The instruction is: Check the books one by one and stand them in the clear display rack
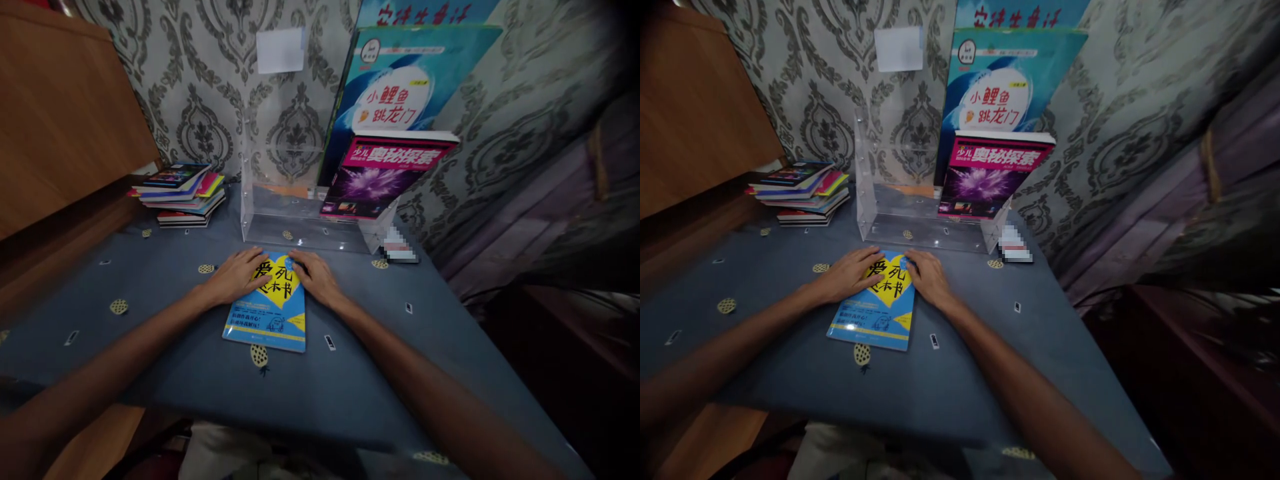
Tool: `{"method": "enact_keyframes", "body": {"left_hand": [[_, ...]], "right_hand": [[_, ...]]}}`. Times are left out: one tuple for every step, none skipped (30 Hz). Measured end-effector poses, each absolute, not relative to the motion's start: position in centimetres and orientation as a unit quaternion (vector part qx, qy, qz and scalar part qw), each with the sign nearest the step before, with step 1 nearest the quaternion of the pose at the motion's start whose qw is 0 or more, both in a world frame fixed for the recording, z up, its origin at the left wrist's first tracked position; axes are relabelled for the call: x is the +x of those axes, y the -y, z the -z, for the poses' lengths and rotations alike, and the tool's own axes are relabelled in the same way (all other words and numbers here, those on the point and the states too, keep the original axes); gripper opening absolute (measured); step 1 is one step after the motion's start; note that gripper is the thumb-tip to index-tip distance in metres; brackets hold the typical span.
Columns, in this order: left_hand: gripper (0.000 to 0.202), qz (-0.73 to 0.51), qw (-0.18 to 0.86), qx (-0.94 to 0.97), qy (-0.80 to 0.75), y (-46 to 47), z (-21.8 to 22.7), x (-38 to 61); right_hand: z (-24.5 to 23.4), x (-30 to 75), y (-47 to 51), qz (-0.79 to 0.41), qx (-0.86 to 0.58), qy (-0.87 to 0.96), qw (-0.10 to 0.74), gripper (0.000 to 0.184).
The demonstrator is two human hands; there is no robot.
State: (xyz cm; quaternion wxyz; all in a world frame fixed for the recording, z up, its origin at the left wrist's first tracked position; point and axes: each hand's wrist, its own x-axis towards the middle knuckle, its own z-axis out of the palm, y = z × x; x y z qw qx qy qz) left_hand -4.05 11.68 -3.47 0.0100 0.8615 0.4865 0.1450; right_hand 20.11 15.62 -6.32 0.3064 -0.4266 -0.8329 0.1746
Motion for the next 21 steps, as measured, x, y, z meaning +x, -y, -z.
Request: {"method": "enact_keyframes", "body": {"left_hand": [[0.044,-0.145,0.003,0.861,-0.487,-12.1,3.4,-3.6],[0.04,-0.144,-0.006,0.86,-0.489,-12.4,3.2,-3.2],[0.035,-0.142,-0.017,0.858,-0.494,-12.6,3.1,-2.7],[0.031,-0.138,-0.029,0.854,-0.5,-12.7,2.9,-2.3],[0.028,-0.134,-0.041,0.85,-0.507,-12.8,2.8,-1.9],[0.026,-0.13,-0.052,0.847,-0.513,-12.9,2.7,-1.5],[0.025,-0.128,-0.061,0.845,-0.515,-13.0,2.6,-1.3],[0.025,-0.13,-0.065,0.846,-0.513,-13.0,2.6,-1.2],[0.025,-0.135,-0.063,0.851,-0.504,-13.1,2.6,-1.2],[0.025,-0.144,-0.055,0.86,-0.487,-13.1,2.7,-1.2],[0.025,-0.152,-0.041,0.872,-0.464,-13.2,2.7,-1.3],[0.026,-0.158,-0.024,0.885,-0.437,-13.3,2.8,-1.4],[0.029,-0.158,-0.008,0.898,-0.41,-13.4,2.9,-1.5],[0.034,-0.153,0.004,0.909,-0.387,-13.6,2.9,-1.6],[0.039,-0.143,0.011,0.917,-0.372,-13.7,2.9,-1.6],[0.043,-0.131,0.014,0.922,-0.364,-13.9,2.8,-1.5],[0.045,-0.119,0.014,0.925,-0.361,-14.1,2.7,-1.3],[0.046,-0.108,0.011,0.926,-0.363,-14.3,2.7,-1.1],[0.047,-0.099,0.006,0.926,-0.365,-14.5,2.6,-0.8],[0.047,-0.093,0.0,0.926,-0.366,-14.6,2.5,-0.5],[0.046,-0.091,-0.007,0.925,-0.368,-14.8,2.4,-0.2]], "right_hand": [[6.3,20.1,-15.6,-0.178,-0.428,0.831,0.307,0.04],[6.2,20.1,-15.5,-0.183,-0.431,0.828,0.309,0.04],[6.2,20.1,-15.5,-0.188,-0.434,0.824,0.312,0.041],[6.1,20.2,-15.4,-0.193,-0.437,0.82,0.315,0.042],[6.0,20.3,-15.3,-0.197,-0.442,0.815,0.319,0.042],[5.9,20.4,-15.2,-0.2,-0.449,0.809,0.323,0.041],[5.8,20.5,-15.1,-0.2,-0.458,0.802,0.327,0.04],[5.6,20.6,-15.0,-0.199,-0.469,0.794,0.332,0.039],[5.6,20.7,-14.9,-0.198,-0.48,0.785,0.337,0.037],[5.5,20.8,-14.9,-0.2,-0.489,0.777,0.344,0.035],[5.5,20.9,-14.9,-0.206,-0.494,0.768,0.351,0.034],[5.5,21.0,-14.9,-0.214,-0.497,0.76,0.36,0.033],[5.5,21.1,-15.0,-0.223,-0.497,0.754,0.368,0.033],[5.6,21.1,-15.1,-0.231,-0.496,0.748,0.377,0.033],[5.7,21.2,-15.2,-0.237,-0.494,0.743,0.385,0.033],[5.8,21.2,-15.3,-0.242,-0.493,0.738,0.392,0.033],[5.9,21.3,-15.4,-0.245,-0.491,0.735,0.397,0.034],[6.0,21.3,-15.5,-0.248,-0.49,0.733,0.401,0.034],[6.0,21.3,-15.6,-0.251,-0.489,0.731,0.404,0.034],[6.1,21.3,-15.7,-0.253,-0.487,0.731,0.405,0.033],[6.1,21.3,-15.7,-0.255,-0.485,0.731,0.406,0.033]]}}
